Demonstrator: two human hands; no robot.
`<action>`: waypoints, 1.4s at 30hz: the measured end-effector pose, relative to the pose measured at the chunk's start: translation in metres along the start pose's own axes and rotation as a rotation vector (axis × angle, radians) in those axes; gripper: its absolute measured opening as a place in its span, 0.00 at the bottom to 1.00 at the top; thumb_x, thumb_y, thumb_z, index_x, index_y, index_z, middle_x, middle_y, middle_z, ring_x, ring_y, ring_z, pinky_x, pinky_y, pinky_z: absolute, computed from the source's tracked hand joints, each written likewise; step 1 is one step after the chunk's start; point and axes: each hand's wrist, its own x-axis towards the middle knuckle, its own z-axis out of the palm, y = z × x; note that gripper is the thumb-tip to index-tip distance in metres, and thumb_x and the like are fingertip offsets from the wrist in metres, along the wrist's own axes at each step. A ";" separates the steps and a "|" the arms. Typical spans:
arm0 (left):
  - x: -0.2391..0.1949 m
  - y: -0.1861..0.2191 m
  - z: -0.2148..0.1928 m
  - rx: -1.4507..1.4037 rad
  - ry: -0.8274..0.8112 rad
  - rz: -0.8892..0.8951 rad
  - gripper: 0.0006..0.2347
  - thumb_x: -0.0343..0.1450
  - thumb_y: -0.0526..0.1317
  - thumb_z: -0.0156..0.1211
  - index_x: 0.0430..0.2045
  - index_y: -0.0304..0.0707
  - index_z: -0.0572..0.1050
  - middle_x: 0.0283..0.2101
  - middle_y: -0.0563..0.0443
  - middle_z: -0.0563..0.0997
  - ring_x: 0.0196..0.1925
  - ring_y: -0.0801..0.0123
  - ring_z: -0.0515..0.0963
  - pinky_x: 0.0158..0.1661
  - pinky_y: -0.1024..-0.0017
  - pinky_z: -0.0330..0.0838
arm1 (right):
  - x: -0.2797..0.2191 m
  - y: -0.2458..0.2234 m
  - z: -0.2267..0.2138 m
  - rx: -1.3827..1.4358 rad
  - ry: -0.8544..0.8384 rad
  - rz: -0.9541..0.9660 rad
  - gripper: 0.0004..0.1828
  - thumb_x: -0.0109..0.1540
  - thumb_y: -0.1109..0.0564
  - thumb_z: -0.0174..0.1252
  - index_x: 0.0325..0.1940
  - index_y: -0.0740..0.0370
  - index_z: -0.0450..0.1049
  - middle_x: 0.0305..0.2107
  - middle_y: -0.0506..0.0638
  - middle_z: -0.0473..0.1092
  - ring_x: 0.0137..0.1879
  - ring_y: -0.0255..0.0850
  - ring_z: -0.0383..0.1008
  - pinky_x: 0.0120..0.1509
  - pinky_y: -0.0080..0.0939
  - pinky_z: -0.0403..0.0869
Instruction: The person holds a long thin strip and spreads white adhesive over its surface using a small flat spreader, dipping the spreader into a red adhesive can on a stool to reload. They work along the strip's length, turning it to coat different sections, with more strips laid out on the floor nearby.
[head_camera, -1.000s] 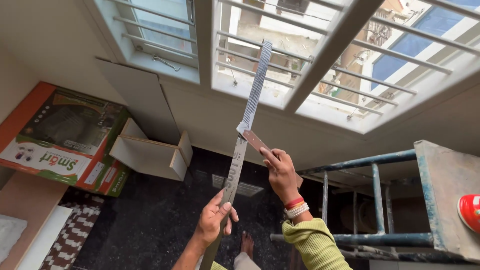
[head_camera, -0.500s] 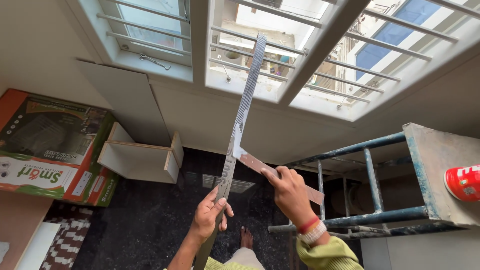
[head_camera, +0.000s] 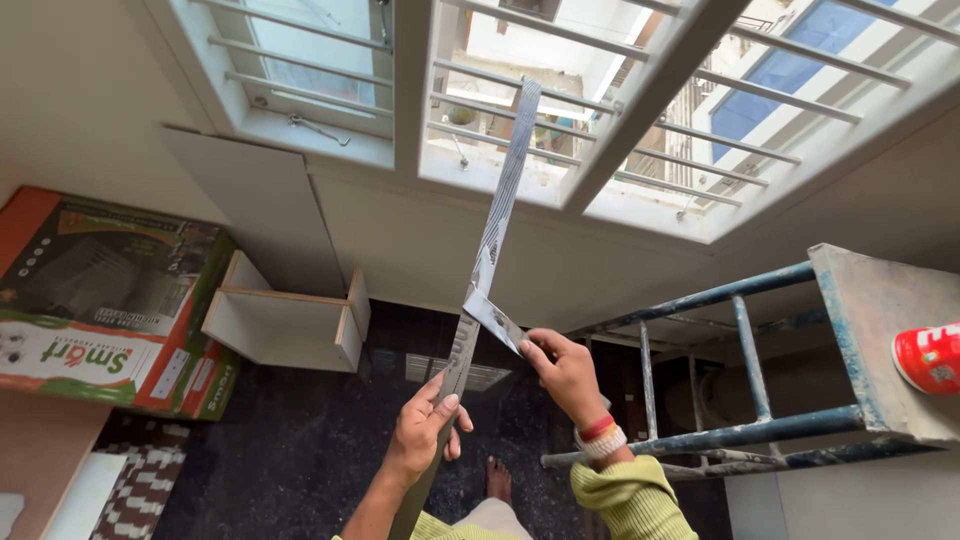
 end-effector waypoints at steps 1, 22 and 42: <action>0.000 -0.002 -0.002 0.001 -0.008 0.005 0.22 0.75 0.40 0.48 0.68 0.40 0.63 0.25 0.45 0.80 0.14 0.73 0.76 0.16 0.78 0.70 | -0.003 0.001 -0.001 -0.072 -0.013 0.013 0.14 0.62 0.52 0.64 0.46 0.63 0.81 0.20 0.46 0.74 0.21 0.29 0.68 0.25 0.31 0.67; -0.004 0.000 -0.001 0.039 -0.065 0.016 0.24 0.76 0.40 0.46 0.71 0.43 0.58 0.27 0.47 0.80 0.16 0.74 0.75 0.18 0.78 0.72 | 0.120 -0.038 -0.021 -0.659 0.228 -0.461 0.16 0.66 0.62 0.56 0.54 0.44 0.79 0.41 0.47 0.67 0.30 0.42 0.75 0.31 0.42 0.75; 0.002 0.013 -0.004 0.003 -0.034 -0.005 0.24 0.76 0.39 0.47 0.71 0.44 0.59 0.27 0.47 0.81 0.15 0.74 0.76 0.17 0.78 0.71 | 0.022 -0.058 0.030 -0.191 0.038 -0.651 0.27 0.58 0.75 0.50 0.54 0.54 0.79 0.40 0.48 0.63 0.35 0.34 0.72 0.42 0.36 0.77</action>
